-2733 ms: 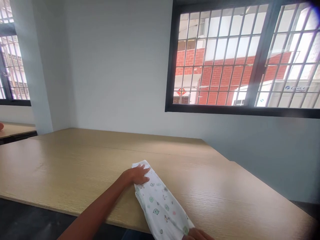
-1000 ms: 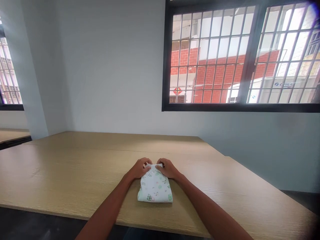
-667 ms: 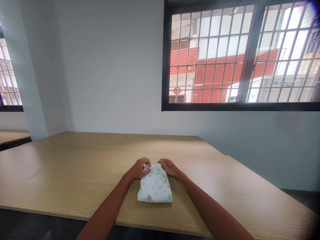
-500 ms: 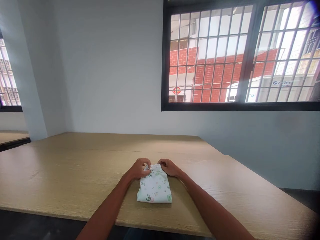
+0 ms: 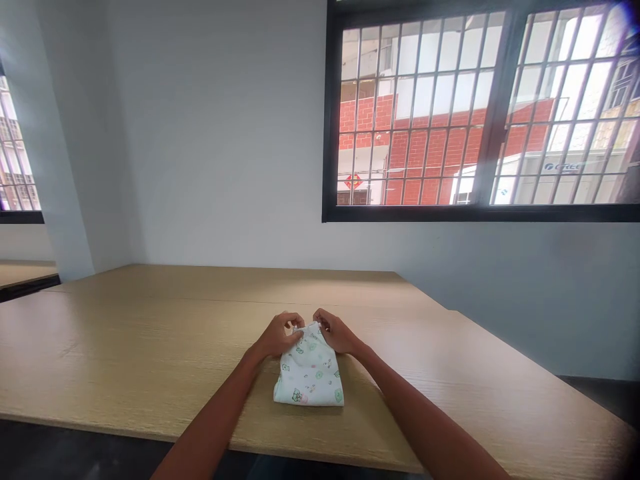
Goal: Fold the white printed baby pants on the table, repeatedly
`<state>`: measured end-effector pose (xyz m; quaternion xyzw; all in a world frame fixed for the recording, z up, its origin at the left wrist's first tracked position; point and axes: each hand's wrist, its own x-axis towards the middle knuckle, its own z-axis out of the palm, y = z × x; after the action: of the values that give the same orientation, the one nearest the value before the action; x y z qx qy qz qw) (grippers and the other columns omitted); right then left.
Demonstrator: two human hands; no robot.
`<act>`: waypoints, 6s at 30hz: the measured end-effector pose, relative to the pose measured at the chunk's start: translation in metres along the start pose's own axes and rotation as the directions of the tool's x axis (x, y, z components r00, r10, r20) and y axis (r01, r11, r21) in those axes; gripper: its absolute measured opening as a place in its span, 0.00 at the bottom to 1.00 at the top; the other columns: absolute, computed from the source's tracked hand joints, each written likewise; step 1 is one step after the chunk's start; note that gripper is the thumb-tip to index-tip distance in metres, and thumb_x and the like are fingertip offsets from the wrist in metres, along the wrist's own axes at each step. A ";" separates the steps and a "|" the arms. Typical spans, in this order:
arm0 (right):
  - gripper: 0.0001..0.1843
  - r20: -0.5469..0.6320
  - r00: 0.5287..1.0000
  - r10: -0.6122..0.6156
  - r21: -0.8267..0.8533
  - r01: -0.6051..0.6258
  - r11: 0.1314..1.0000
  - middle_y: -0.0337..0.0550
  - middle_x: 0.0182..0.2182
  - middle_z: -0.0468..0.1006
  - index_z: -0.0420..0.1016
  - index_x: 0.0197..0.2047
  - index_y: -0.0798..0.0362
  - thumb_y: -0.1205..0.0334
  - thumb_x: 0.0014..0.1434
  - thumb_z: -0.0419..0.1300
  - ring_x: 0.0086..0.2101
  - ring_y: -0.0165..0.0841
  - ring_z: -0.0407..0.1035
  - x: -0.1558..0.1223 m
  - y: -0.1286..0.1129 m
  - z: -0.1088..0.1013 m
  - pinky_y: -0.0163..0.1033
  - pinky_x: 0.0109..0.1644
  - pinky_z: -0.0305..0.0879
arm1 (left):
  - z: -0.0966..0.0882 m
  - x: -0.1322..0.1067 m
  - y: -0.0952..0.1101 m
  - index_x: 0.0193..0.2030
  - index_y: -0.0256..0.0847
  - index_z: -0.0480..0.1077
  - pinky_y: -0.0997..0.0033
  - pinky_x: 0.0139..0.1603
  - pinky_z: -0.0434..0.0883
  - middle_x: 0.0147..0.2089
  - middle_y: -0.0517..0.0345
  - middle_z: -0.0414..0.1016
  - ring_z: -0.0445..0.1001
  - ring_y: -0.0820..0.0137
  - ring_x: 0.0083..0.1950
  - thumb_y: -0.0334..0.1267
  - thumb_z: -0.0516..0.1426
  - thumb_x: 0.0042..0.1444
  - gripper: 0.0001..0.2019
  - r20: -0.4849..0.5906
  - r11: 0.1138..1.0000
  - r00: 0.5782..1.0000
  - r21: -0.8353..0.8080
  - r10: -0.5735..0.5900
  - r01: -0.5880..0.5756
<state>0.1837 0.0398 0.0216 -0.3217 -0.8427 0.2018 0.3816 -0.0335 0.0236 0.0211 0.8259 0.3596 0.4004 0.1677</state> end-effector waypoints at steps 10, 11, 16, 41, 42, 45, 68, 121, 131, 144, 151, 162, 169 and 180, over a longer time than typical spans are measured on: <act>0.12 0.052 0.991 0.125 0.137 -0.131 0.982 0.37 0.23 0.68 0.68 0.26 0.53 0.62 0.56 0.48 0.25 0.30 0.61 0.002 0.004 -0.001 0.33 0.27 0.57 | 0.008 -0.001 0.001 0.38 0.42 0.70 0.67 0.46 0.66 0.39 0.56 0.71 0.69 0.64 0.44 0.42 0.51 0.62 0.10 0.078 0.997 0.997 0.082 -0.019 0.013; 0.14 0.055 0.989 0.135 0.145 -0.142 0.979 0.36 0.22 0.68 0.69 0.25 0.53 0.60 0.58 0.48 0.24 0.29 0.60 0.002 0.003 -0.002 0.33 0.26 0.56 | 0.008 -0.001 0.002 0.38 0.42 0.70 0.67 0.45 0.66 0.38 0.56 0.71 0.69 0.64 0.44 0.42 0.51 0.62 0.09 0.082 0.996 0.997 0.086 -0.015 0.008; 0.13 0.051 0.989 0.142 0.169 -0.149 0.974 0.37 0.25 0.72 0.74 0.29 0.54 0.52 0.56 0.59 0.26 0.30 0.63 0.002 -0.008 -0.004 0.33 0.29 0.57 | 0.009 0.002 0.003 0.37 0.43 0.69 0.66 0.45 0.65 0.36 0.57 0.69 0.68 0.64 0.42 0.42 0.53 0.60 0.07 -0.025 0.996 0.999 0.083 -0.031 0.033; 0.13 -0.023 0.974 0.227 0.412 -0.198 0.889 0.36 0.24 0.71 0.70 0.28 0.53 0.53 0.48 0.64 0.25 0.30 0.64 0.005 -0.020 -0.007 0.33 0.27 0.59 | -0.008 0.008 0.004 0.32 0.39 0.66 0.76 0.27 0.59 0.26 0.65 0.61 0.61 0.74 0.27 0.49 0.55 0.59 0.15 0.131 0.967 0.988 -0.226 -0.086 0.114; 0.12 -0.032 0.972 0.232 0.413 -0.198 0.889 0.36 0.24 0.71 0.69 0.27 0.53 0.54 0.48 0.64 0.25 0.29 0.64 0.006 -0.020 -0.006 0.33 0.27 0.58 | -0.008 0.008 0.005 0.31 0.39 0.66 0.76 0.27 0.58 0.26 0.65 0.60 0.60 0.74 0.27 0.50 0.54 0.59 0.15 0.114 0.973 0.990 -0.206 -0.084 0.106; 0.11 -0.064 0.969 0.238 0.416 -0.191 0.889 0.35 0.22 0.70 0.66 0.26 0.52 0.56 0.48 0.63 0.24 0.29 0.63 0.008 -0.019 -0.005 0.32 0.26 0.57 | -0.007 0.008 0.007 0.31 0.40 0.65 0.75 0.27 0.57 0.26 0.66 0.59 0.59 0.74 0.27 0.50 0.54 0.59 0.15 0.053 0.978 0.996 -0.189 -0.074 0.083; 0.07 -0.161 0.974 0.161 0.041 -0.156 0.987 0.34 0.24 0.72 0.74 0.35 0.51 0.65 0.50 0.59 0.25 0.30 0.63 -0.001 -0.001 0.008 0.35 0.30 0.58 | 0.008 0.004 -0.021 0.49 0.43 0.65 0.68 0.40 0.67 0.42 0.56 0.68 0.68 0.67 0.39 0.34 0.57 0.53 0.15 0.064 0.991 0.992 0.089 -0.111 0.105; 0.06 -0.023 0.995 0.094 -0.229 -0.096 0.969 0.43 0.34 0.77 0.74 0.34 0.53 0.63 0.61 0.57 0.35 0.35 0.70 -0.003 0.007 0.006 0.38 0.39 0.65 | 0.016 0.005 -0.013 0.28 0.40 0.66 0.63 0.47 0.66 0.35 0.55 0.68 0.68 0.63 0.41 0.43 0.49 0.60 0.13 0.089 0.976 0.986 0.178 -0.140 0.123; 0.07 0.034 0.999 0.042 -0.181 -0.036 0.983 0.43 0.35 0.78 0.75 0.35 0.52 0.65 0.62 0.55 0.36 0.34 0.71 -0.002 0.003 0.002 0.37 0.40 0.67 | 0.014 0.002 -0.010 0.28 0.42 0.62 0.67 0.43 0.68 0.35 0.56 0.69 0.69 0.66 0.39 0.44 0.42 0.64 0.17 0.167 0.985 0.976 0.128 -0.137 0.116; 0.06 0.006 1.000 -0.029 -0.202 0.030 0.979 0.44 0.37 0.76 0.76 0.36 0.50 0.66 0.60 0.57 0.41 0.37 0.69 -0.001 -0.012 0.009 0.41 0.44 0.65 | 0.000 0.003 -0.008 0.34 0.40 0.69 0.68 0.41 0.67 0.38 0.57 0.70 0.69 0.67 0.39 0.42 0.53 0.57 0.09 0.180 0.991 0.981 0.124 -0.067 0.045; 0.10 -0.028 1.000 -0.009 -0.235 0.002 0.972 0.43 0.31 0.74 0.75 0.31 0.52 0.66 0.61 0.54 0.36 0.36 0.68 0.001 -0.014 0.016 0.39 0.39 0.63 | -0.013 -0.001 -0.011 0.39 0.39 0.75 0.74 0.34 0.68 0.40 0.56 0.73 0.70 0.71 0.34 0.29 0.57 0.42 0.14 0.217 0.995 0.973 -0.052 -0.072 0.085; 0.10 0.074 0.997 0.027 -0.172 -0.014 0.985 0.41 0.28 0.79 0.81 0.30 0.53 0.63 0.57 0.58 0.28 0.32 0.69 0.007 -0.017 0.018 0.34 0.31 0.60 | -0.009 0.001 -0.014 0.32 0.37 0.73 0.76 0.29 0.65 0.26 0.63 0.67 0.67 0.74 0.28 0.30 0.60 0.39 0.10 0.208 0.972 0.974 -0.193 -0.091 0.132; 0.11 0.133 0.991 0.022 -0.127 -0.005 0.992 0.42 0.31 0.81 0.82 0.32 0.53 0.67 0.57 0.56 0.32 0.34 0.72 0.006 -0.012 0.013 0.34 0.34 0.64 | -0.008 0.001 -0.016 0.32 0.37 0.73 0.77 0.30 0.65 0.27 0.64 0.68 0.67 0.74 0.29 0.29 0.59 0.39 0.10 0.219 0.966 0.972 -0.219 -0.086 0.134; 0.10 0.068 0.996 0.048 -0.212 -0.033 0.977 0.43 0.30 0.79 0.79 0.30 0.55 0.71 0.56 0.56 0.30 0.33 0.70 0.004 -0.018 0.016 0.34 0.32 0.60 | -0.009 0.001 -0.014 0.37 0.36 0.77 0.75 0.33 0.68 0.27 0.62 0.70 0.69 0.72 0.30 0.32 0.63 0.40 0.13 0.213 0.959 0.971 -0.233 -0.113 0.163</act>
<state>0.1625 0.0287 0.0244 -0.3697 -0.8661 0.1308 0.3101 -0.0470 0.0342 0.0194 0.8067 0.3452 0.3458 0.3323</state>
